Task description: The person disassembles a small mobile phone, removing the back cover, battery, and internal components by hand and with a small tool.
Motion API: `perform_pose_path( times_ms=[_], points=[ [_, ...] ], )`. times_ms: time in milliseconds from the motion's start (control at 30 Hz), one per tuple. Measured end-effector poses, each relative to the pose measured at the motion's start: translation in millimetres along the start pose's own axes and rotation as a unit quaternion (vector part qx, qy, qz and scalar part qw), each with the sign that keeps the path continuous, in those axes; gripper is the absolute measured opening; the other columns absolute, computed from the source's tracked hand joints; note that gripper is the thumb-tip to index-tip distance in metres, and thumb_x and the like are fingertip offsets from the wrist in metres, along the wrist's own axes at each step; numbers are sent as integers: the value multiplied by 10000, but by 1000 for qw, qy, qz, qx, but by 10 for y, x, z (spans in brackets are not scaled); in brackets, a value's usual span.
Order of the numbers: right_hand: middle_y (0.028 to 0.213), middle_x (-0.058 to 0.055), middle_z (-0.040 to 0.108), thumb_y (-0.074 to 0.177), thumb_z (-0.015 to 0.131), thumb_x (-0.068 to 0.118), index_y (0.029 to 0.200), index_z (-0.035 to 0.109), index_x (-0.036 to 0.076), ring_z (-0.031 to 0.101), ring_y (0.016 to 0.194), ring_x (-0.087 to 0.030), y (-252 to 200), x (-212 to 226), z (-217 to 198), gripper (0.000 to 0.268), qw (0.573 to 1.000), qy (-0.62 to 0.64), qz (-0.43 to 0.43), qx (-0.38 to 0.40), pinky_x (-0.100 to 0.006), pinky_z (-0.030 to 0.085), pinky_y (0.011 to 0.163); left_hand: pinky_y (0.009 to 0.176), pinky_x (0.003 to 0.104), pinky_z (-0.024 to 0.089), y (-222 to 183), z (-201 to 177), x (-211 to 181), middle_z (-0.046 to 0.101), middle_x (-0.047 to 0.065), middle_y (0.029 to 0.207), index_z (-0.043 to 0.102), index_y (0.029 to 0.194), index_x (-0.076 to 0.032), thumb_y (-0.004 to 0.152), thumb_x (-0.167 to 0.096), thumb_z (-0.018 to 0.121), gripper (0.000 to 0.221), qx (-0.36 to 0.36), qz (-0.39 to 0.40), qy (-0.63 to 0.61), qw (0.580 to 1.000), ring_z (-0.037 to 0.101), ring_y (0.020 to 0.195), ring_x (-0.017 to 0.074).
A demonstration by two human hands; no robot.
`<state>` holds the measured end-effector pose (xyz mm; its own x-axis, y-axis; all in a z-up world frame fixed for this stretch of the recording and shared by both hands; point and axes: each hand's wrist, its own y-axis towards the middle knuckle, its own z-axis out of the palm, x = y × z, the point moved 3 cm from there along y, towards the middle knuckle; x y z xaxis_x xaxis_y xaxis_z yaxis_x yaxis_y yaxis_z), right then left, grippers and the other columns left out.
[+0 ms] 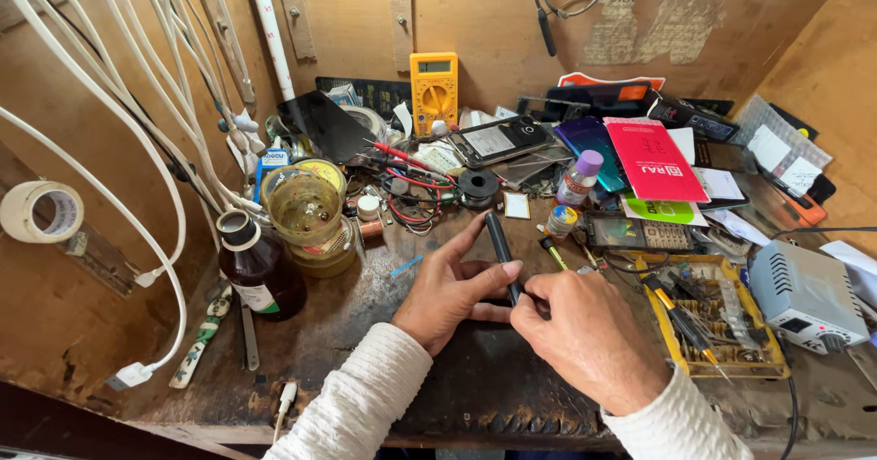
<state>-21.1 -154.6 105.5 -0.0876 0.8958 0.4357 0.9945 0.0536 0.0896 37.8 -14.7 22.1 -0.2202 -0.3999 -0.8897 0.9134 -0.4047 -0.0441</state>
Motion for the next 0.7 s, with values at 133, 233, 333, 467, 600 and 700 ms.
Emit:
perform_pose_path(
  times_ms=[133, 233, 333, 467, 600, 700],
  points=[
    [654, -266, 672, 811, 672, 210, 785, 733, -5, 695, 640, -421, 41, -16, 61, 225, 998, -21, -46, -26, -516, 540, 645, 701, 365, 647, 37, -49, 53, 712, 141, 1050, 294, 1628, -137, 816, -114, 786, 950, 1, 3, -8, 1000, 693, 846, 196],
    [633, -262, 666, 796, 666, 154, 692, 717, -26, 682, 624, -423, 48, -29, 97, 214, 992, -32, -109, -63, -518, 540, 658, 696, 358, 638, 66, -73, 96, 709, 136, 1043, 282, 1635, -123, 826, -107, 789, 955, 5, 2, -10, 1000, 676, 828, 183],
    [613, -253, 657, 787, 663, 125, 652, 693, -27, 667, 610, -423, 51, -34, 128, 205, 986, -42, -143, -75, -523, 532, 690, 689, 355, 622, 75, -84, 96, 700, 148, 1048, 278, 1649, -111, 836, -104, 798, 966, 10, 11, -11, 1000, 653, 817, 179],
    [608, -234, 654, 774, 641, 85, 625, 656, -22, 655, 610, -410, 27, -49, 146, 184, 978, -43, -181, -94, -525, 515, 790, 724, 375, 649, 68, -62, 85, 696, 143, 1090, 248, 1641, -135, 827, -97, 776, 971, 5, -9, -2, 1000, 682, 852, 187],
    [556, -236, 624, 778, 650, 81, 623, 645, -24, 631, 622, -428, 26, -93, 108, 188, 978, -24, -185, -94, -534, 490, 891, 797, 368, 652, 40, -54, 47, 677, 136, 1170, 173, 1656, -157, 812, -33, 717, 1011, 50, 0, -17, 999, 716, 986, 185],
    [564, -230, 623, 788, 640, 86, 612, 634, -19, 630, 630, -428, 30, -104, 107, 206, 983, -25, -161, -80, -520, 504, 863, 829, 378, 647, 12, -59, 39, 655, 135, 1154, 146, 1662, -170, 796, -1, 713, 1049, 64, -10, -5, 998, 705, 992, 208]
  ],
)
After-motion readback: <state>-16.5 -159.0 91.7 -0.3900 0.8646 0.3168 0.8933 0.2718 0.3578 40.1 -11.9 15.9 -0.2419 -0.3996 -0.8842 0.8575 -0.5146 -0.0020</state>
